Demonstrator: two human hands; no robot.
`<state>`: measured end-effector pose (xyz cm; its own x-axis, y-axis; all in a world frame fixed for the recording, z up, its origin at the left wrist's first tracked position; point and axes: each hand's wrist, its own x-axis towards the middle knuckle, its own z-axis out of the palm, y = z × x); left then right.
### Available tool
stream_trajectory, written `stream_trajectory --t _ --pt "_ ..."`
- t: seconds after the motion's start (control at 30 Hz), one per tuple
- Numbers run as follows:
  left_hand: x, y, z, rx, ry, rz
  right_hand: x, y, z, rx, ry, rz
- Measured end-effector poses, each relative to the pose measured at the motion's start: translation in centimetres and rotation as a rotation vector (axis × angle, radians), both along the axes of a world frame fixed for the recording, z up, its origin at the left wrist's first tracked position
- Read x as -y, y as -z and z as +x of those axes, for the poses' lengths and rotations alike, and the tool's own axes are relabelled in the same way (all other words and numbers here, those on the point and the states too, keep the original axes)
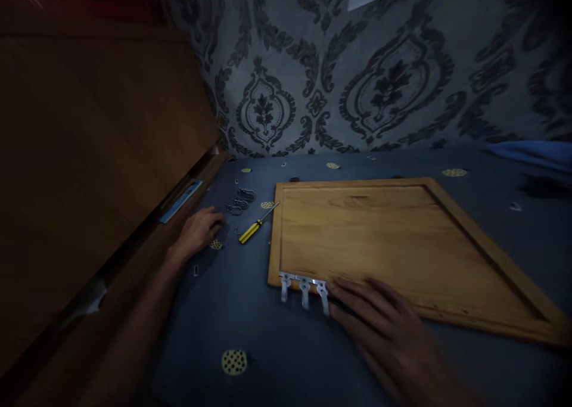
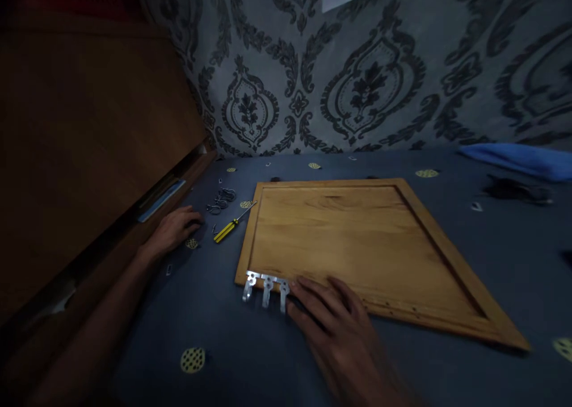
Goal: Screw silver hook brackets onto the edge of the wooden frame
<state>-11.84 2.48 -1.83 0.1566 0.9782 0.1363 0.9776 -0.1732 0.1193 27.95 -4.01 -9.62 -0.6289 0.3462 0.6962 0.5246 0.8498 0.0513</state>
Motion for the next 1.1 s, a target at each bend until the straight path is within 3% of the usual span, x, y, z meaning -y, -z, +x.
stream_trajectory --t 0.27,0.57,0.77,0.97,1.1 --pt "-0.5 0.2 -0.3 0.018 0.048 -0.020 1.3 -2.5 0.1 0.048 0.001 -0.325" --pt "-0.1 -1.7 0.7 0.093 0.065 0.065 1.8 -2.5 -0.3 0.020 0.033 -0.386" --pt "1.8 -3.8 5.7 0.259 0.208 0.028 1.9 -2.2 -0.6 -0.025 0.050 -0.352" --pt "2.9 -5.8 12.3 0.360 0.456 -0.246 1.9 -2.2 -0.7 -0.036 0.050 -0.355" --pt "2.2 -6.0 15.0 0.317 0.591 -0.355 1.9 -2.5 -0.7 -0.020 0.040 -0.339"
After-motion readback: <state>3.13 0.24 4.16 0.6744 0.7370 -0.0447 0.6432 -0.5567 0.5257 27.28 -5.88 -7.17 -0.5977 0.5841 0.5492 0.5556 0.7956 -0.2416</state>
